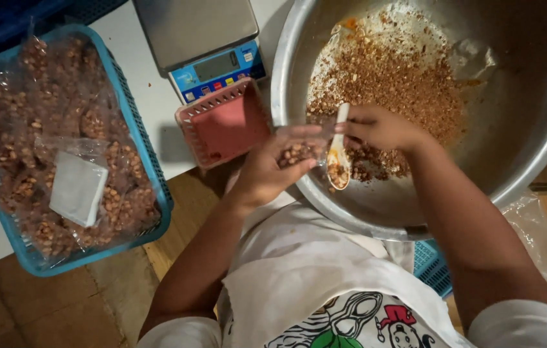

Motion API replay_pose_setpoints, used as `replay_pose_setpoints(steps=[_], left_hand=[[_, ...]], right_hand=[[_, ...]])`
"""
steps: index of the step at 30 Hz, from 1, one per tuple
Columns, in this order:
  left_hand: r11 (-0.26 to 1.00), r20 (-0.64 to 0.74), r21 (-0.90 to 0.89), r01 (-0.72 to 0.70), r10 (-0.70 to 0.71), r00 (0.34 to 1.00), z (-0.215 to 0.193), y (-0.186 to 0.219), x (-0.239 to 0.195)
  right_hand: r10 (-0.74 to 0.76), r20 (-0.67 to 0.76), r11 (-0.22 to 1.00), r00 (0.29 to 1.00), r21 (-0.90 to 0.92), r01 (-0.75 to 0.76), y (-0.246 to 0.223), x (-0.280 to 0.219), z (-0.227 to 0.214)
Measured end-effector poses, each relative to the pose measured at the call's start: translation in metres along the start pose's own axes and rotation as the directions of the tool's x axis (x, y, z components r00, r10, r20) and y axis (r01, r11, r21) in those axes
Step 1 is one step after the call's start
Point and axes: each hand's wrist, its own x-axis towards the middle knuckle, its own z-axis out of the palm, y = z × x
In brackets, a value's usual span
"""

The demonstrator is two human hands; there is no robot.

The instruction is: The person scoops a crumbly food mixture from a large metal bowl into small clear plastic bags using a spoon. They place each filled bag onto a digital scale to check the weight, then move it to a blue basket. The process is repeated multiple times throughout the clip.

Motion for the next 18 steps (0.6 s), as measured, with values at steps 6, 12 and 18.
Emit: replay_pose_setpoints(steps=[6, 12, 18], left_hand=[[0.930, 0.103, 0.357, 0.085, -0.130, 0.986, 0.016, 0.014, 0.005], [0.906, 0.230, 0.423, 0.018, -0.127, 0.965, 0.035, -0.003, 0.015], [0.831, 0.112, 0.477, 0.287, -0.381, 0.918, 0.050, -0.011, 0.025]], right_hand=[[-0.111, -0.409, 0.992, 0.906, -0.101, 0.076, -0.007, -0.049, -0.016], [-0.427, -0.691, 0.904, 0.583, -0.348, 0.250, -0.066, -0.098, -0.010], [-0.645, -0.271, 0.506, 0.715, -0.852, 0.134, -0.090, -0.121, 0.013]])
